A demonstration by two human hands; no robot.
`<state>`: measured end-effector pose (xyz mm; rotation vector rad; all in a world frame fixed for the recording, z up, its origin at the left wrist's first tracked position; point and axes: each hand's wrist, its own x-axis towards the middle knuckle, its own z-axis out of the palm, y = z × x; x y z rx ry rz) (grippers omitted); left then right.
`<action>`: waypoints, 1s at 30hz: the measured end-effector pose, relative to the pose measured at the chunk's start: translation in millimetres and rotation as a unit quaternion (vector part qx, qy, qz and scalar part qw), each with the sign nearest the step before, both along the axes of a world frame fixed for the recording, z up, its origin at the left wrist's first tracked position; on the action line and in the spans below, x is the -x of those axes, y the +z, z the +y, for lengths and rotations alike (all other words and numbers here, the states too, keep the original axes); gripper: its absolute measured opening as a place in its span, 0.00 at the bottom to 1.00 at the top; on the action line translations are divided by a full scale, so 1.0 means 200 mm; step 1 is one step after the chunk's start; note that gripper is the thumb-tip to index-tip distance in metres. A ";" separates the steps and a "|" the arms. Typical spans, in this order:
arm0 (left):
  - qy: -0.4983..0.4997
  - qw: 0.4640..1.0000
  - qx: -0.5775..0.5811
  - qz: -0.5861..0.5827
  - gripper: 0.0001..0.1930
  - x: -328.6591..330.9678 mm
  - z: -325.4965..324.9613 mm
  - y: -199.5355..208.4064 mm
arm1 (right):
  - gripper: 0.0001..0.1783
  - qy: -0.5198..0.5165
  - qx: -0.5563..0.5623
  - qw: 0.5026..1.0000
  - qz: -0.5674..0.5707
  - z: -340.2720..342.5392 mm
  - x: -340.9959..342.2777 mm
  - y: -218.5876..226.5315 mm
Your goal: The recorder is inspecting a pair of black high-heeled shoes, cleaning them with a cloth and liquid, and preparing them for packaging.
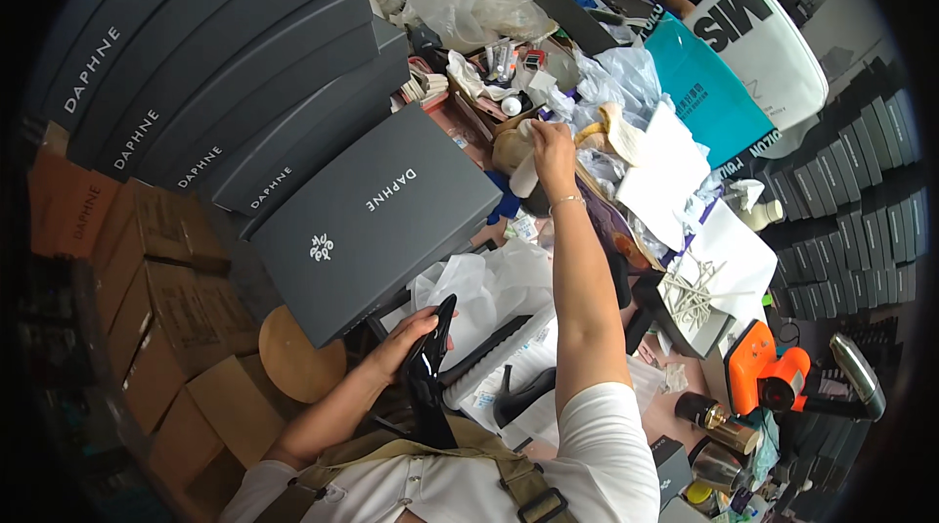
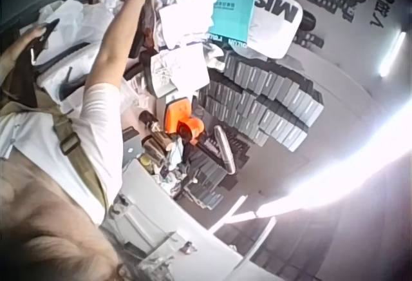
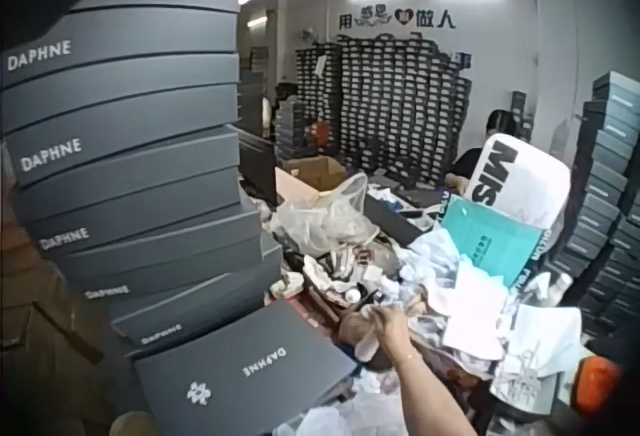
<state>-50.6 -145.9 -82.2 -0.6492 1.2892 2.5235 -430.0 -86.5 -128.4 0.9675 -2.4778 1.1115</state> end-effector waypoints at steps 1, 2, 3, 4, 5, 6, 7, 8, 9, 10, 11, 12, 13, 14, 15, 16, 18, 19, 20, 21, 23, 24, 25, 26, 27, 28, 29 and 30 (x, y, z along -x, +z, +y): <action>-0.006 1.000 0.001 0.004 0.27 0.00 0.00 0.01 | 0.13 -0.008 -0.022 0.999 -0.032 0.04 0.01 0.04; -0.004 1.000 0.005 0.006 0.30 -0.01 0.01 0.04 | 0.11 -0.015 0.019 1.000 0.004 0.07 -0.01 0.05; 0.005 1.000 0.011 0.008 0.30 -0.03 0.01 0.06 | 0.11 -0.004 0.014 0.997 -0.081 0.10 -0.09 0.13; 0.013 1.000 0.017 0.009 0.31 -0.04 0.01 0.08 | 0.11 0.006 0.010 0.986 -0.166 0.19 -0.20 0.22; 0.018 1.000 0.021 0.009 0.31 -0.05 0.02 0.10 | 0.11 0.013 0.004 0.968 -0.252 0.29 -0.33 0.31; 0.018 1.000 0.021 -0.003 0.32 -0.05 0.03 0.12 | 0.12 0.049 0.013 0.962 -0.269 0.43 -0.48 0.33; 0.013 1.000 0.025 -0.004 0.32 -0.04 0.05 0.11 | 0.12 0.082 0.022 0.954 -0.289 0.59 -0.65 0.33; -0.007 1.000 0.029 0.003 0.31 0.00 0.08 0.11 | 0.12 0.067 0.045 0.937 -0.339 0.74 -0.83 0.33; -0.024 0.999 0.031 0.002 0.30 0.01 0.11 0.12 | 0.11 0.053 0.068 0.914 -0.396 0.87 -1.04 0.34; -0.024 0.999 0.026 -0.002 0.29 -0.01 0.14 0.14 | 0.11 0.058 0.080 0.897 -0.430 0.95 -1.24 0.35; -0.026 0.999 0.027 -0.001 0.28 -0.01 0.16 0.17 | 0.11 0.064 0.099 0.880 -0.459 1.02 -1.41 0.39; -0.039 0.999 0.012 0.007 0.28 -0.02 0.19 0.19 | 0.10 0.065 0.120 0.882 -0.452 1.08 -1.57 0.43; -0.053 0.998 0.000 0.021 0.27 -0.02 0.23 0.19 | 0.10 0.067 0.143 0.885 -0.437 1.12 -1.72 0.48; -0.054 0.998 0.012 0.043 0.26 -0.02 0.27 0.18 | 0.10 0.054 0.178 0.873 -0.452 1.14 -1.85 0.55; -0.087 0.995 0.002 0.048 0.25 0.00 0.32 0.19 | 0.10 0.043 0.179 0.888 -0.422 1.18 -1.95 0.58; -0.101 0.994 -0.002 0.047 0.25 0.01 0.37 0.20 | 0.10 0.068 0.146 0.928 -0.335 1.19 -2.00 0.63; -0.123 0.991 -0.017 0.046 0.25 0.04 0.48 0.18 | 0.12 0.110 0.108 0.966 -0.208 1.23 -2.08 0.65; -0.148 0.988 -0.018 0.038 0.24 0.05 0.51 0.20 | 0.13 0.133 0.106 0.970 -0.173 1.25 -2.11 0.64; -0.153 0.987 -0.015 0.036 0.24 0.05 0.54 0.21 | 0.15 0.160 0.092 0.974 -0.134 1.26 -2.11 0.64; -0.155 0.987 -0.011 0.035 0.24 0.05 0.57 0.21 | 0.15 0.151 0.077 0.978 -0.124 1.28 -2.13 0.64; -0.173 0.984 -0.008 0.036 0.24 0.03 0.61 0.20 | 0.15 0.139 0.048 0.984 -0.103 1.32 -2.16 0.63; -0.179 0.983 -0.006 0.037 0.24 0.02 0.63 0.19 | 0.13 0.136 0.058 0.985 -0.094 1.31 -2.14 0.62; -0.178 0.983 0.000 0.040 0.24 0.02 0.66 0.18 | 0.13 0.123 0.059 0.987 -0.079 1.30 -2.10 0.62; -0.174 0.984 0.005 0.042 0.24 0.01 0.69 0.18 | 0.12 0.114 0.059 0.989 -0.067 1.28 -2.06 0.62; -0.172 0.984 0.009 0.044 0.24 0.01 0.70 0.18 | 0.12 0.102 0.058 0.992 -0.054 1.27 -2.03 0.62; -0.172 0.984 0.010 0.043 0.25 0.00 0.70 0.19 | 0.11 0.098 0.070 0.991 -0.059 1.26 -2.00 0.62; -0.175 0.984 0.010 0.042 0.25 -0.01 0.70 0.20 | 0.10 0.127 0.068 0.986 -0.083 1.28 -2.02 0.64; -0.176 0.983 0.011 0.042 0.25 -0.01 0.69 0.20 | 0.10 0.157 0.066 0.980 -0.106 1.31 -2.05 0.65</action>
